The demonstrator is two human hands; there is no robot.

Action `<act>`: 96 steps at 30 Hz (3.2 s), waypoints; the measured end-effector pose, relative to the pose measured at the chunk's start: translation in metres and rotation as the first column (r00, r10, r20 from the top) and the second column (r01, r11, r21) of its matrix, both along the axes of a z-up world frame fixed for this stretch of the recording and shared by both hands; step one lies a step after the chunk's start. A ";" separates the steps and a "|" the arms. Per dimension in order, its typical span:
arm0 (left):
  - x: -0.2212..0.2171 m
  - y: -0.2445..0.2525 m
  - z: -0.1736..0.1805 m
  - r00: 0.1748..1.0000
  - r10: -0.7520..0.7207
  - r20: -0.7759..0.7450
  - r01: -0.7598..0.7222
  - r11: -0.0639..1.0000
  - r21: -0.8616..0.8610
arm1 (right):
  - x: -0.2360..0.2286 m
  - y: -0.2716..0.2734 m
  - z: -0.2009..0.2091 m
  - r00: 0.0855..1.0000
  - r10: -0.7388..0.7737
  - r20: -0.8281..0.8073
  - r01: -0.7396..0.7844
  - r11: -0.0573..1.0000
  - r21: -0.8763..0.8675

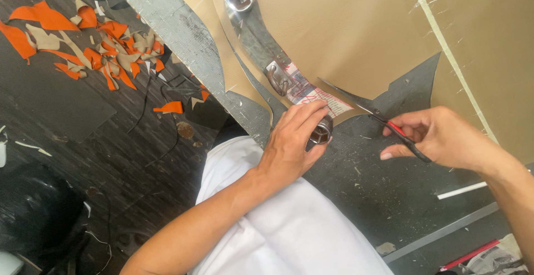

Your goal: The person uses scissors to cut a white paper template, then traces and cuts a matching shape from a brown sheet. They fold the cut piece, place it aside, and later cut a curved strip from a larger sheet, using metal weights to hold the material in place.

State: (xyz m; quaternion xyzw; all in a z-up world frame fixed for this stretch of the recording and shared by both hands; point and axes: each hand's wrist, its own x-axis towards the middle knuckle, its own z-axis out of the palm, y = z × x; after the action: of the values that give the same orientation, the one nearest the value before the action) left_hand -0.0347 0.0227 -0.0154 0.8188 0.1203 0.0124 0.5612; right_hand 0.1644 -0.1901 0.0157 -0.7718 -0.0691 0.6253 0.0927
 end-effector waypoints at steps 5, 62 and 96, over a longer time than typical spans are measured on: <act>-0.001 0.006 -0.003 0.998 -0.059 -0.006 0.058 0.998 -0.016 | -0.009 0.002 0.001 1.000 -0.029 0.004 0.029 0.999 0.017; -0.027 0.090 -0.015 0.970 0.189 0.153 -0.225 0.935 0.275 | -0.060 0.046 -0.005 0.969 -0.220 0.110 0.207 0.971 0.123; 0.013 0.102 -0.034 0.994 0.087 0.069 -0.109 0.881 0.461 | -0.052 0.087 0.007 0.971 -0.220 0.092 0.211 0.972 0.100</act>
State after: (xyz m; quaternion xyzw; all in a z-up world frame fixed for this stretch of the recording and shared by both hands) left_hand -0.0213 0.1248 -0.0494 0.9215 0.1422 0.0880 0.3505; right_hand 0.1122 -0.1027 0.0224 -0.8009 -0.0176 0.5673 0.1909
